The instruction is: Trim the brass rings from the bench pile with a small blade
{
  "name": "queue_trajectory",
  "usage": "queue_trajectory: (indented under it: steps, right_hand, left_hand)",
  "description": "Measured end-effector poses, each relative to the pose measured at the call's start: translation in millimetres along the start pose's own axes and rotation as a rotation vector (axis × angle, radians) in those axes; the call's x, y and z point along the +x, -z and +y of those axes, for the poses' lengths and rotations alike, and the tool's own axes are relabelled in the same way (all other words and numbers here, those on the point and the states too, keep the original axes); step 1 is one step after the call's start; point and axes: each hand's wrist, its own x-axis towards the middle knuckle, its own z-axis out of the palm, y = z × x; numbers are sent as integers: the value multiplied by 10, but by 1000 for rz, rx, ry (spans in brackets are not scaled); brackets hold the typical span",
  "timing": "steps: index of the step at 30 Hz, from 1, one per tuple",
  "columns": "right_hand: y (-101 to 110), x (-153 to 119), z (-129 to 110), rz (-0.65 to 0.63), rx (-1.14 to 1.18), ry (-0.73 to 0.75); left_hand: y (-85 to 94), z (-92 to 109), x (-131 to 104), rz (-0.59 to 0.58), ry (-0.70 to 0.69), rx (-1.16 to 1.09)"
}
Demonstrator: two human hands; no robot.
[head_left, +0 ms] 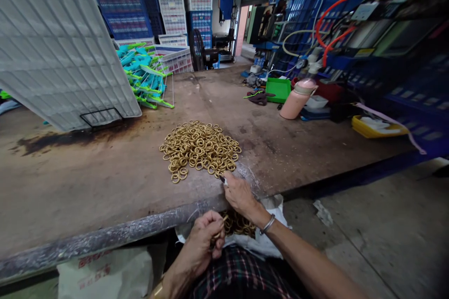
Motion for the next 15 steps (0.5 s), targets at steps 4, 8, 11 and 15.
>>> queue_trajectory:
  steps: [4,8,11,15]
  right_hand:
    - [27,135,-76,81,-20,19]
    - [60,287,-255,7,-124,13]
    - [63,367,-341,-51,-193,0]
    - [22,405,-340,-28,-219,15]
  left_hand:
    - [101,-184,167,209,280,-261]
    - [105,-219,273,331,265,-443]
    - [82,-227,305,369,241,-501]
    - [111,-286,335,357,210,-498]
